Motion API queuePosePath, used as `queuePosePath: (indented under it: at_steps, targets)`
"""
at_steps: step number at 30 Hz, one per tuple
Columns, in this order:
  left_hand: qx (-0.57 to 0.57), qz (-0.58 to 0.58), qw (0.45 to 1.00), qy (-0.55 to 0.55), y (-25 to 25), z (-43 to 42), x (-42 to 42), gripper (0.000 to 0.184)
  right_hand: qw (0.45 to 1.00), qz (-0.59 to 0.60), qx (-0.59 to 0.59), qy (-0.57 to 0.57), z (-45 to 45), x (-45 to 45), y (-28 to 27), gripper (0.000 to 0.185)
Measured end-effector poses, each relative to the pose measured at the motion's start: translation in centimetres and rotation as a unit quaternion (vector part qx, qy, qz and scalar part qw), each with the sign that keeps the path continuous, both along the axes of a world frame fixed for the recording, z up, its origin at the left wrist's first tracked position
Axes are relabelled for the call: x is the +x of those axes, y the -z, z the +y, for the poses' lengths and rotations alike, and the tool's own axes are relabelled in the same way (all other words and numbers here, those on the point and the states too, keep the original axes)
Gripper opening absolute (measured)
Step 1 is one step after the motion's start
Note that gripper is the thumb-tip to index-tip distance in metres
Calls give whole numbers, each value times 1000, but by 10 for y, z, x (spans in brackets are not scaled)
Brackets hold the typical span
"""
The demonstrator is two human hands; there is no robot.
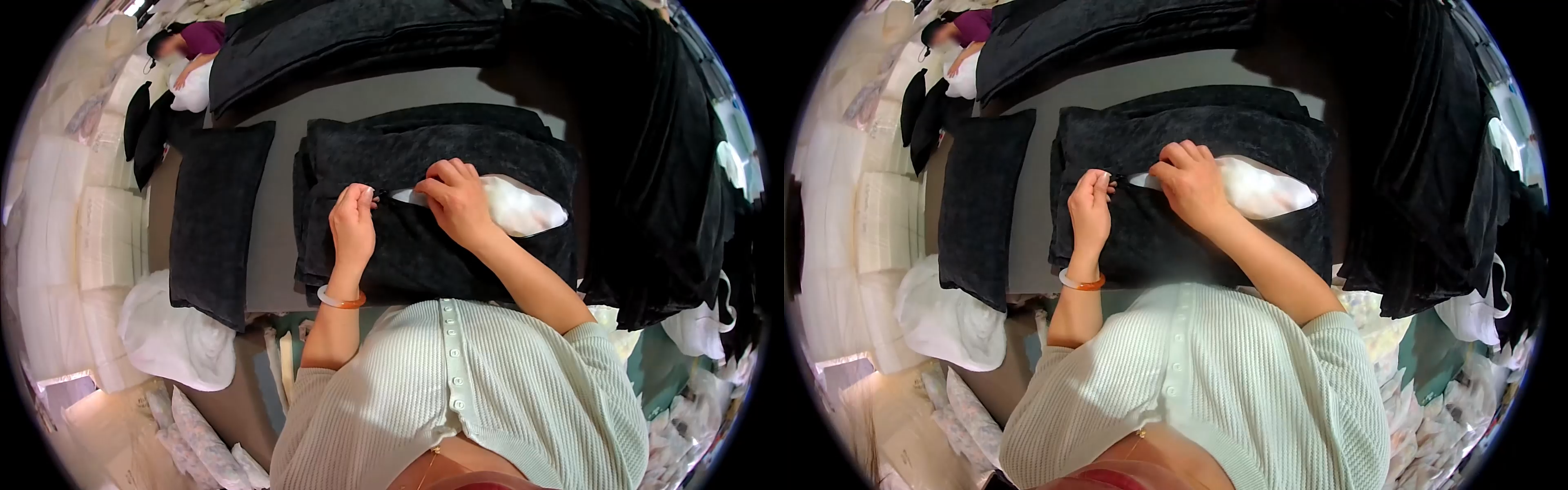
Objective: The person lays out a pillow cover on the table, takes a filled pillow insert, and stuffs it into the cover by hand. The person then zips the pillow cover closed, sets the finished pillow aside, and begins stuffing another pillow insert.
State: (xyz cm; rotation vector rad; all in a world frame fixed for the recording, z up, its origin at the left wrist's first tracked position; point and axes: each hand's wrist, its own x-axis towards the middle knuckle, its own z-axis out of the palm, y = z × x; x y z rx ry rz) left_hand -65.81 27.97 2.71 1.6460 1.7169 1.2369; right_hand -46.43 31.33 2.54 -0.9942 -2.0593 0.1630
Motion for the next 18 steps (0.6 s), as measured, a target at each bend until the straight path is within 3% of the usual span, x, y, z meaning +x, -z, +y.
queuePosePath:
  at_steps: [4, 6, 18]
  targets:
    - [23, 50, 998, -26, 1, 2, -12, 22, 1000, -10, -5, 16, 1, 1, 2, 23]
    - [17, 34, 998, -58, 0, 4, -19, 23, 1000, -16, -11, 14, 1, -2, -3, 24]
    - [-16, -70, 997, -23, 9, 1, -23, 21, 997, -1, -20, -74, 12, -47, -17, 27]
